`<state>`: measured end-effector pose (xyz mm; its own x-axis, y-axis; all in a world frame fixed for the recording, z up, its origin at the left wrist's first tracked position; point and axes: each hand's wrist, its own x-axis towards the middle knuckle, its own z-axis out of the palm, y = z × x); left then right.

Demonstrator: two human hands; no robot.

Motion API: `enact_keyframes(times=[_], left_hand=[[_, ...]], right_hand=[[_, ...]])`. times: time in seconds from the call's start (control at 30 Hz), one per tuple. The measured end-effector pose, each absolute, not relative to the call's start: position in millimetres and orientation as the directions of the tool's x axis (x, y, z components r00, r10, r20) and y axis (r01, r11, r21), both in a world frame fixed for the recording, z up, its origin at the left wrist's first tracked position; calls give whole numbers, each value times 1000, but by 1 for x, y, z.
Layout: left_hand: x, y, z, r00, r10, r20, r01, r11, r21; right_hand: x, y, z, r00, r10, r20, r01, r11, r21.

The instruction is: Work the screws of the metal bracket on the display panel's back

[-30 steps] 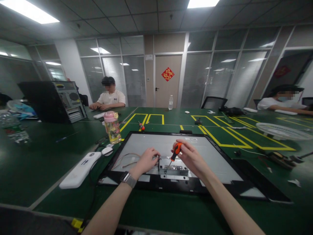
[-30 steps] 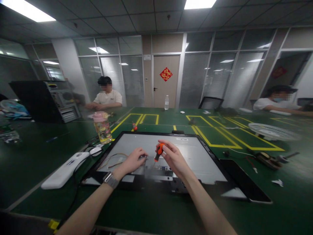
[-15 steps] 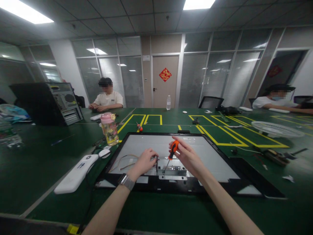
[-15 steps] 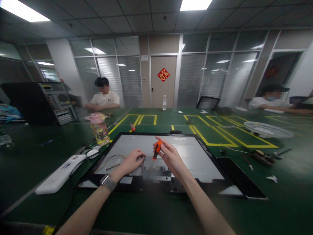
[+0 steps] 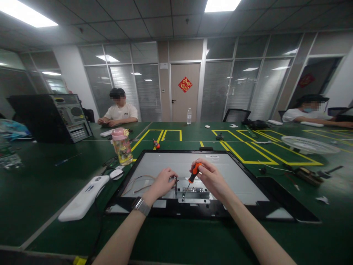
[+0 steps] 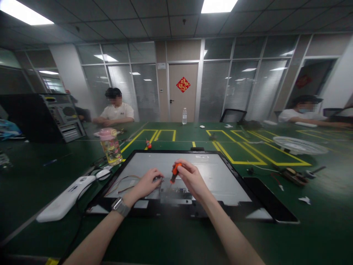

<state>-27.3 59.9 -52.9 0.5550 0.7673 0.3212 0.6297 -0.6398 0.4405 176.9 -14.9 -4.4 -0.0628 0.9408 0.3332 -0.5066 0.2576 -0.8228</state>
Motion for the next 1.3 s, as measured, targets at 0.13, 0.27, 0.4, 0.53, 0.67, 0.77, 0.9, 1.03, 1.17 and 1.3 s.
enact_keyframes(times=[0.13,0.27,0.4,0.53,0.67,0.77,0.9,1.03,1.17,1.3], left_hand=[[-26,59,-51,550,776,310,632,-629,452],[-27,61,-53,551,775,309,631,-629,453],[-28,63,-56,554,769,319,627,-638,447],[-27,63,-56,550,778,303,635,-626,453],[-27,61,-53,549,779,304,629,-624,464],[-27,59,-51,551,775,309,624,-628,465],[-27,59,-50,549,781,298,631,-621,464],[-27,60,-50,549,778,304,625,-624,469],[-27,59,-49,542,785,299,625,-614,482],[-27,59,-48,543,787,292,629,-612,480]], right_hand=[[177,-15,-4,-59,941,332,-520,255,-815],[176,-16,-2,-59,939,338,-526,259,-810],[178,-16,-2,-33,938,345,-512,281,-812],[179,-16,-2,-61,936,347,-529,264,-806],[178,-17,0,-91,930,357,-533,257,-806],[178,-16,0,-98,929,356,-530,254,-809],[178,-14,-3,-120,925,360,-530,247,-811],[177,-15,-3,-121,927,356,-532,242,-811],[176,-15,-5,-82,940,330,-547,235,-804],[176,-15,-5,-72,947,313,-564,220,-796]])
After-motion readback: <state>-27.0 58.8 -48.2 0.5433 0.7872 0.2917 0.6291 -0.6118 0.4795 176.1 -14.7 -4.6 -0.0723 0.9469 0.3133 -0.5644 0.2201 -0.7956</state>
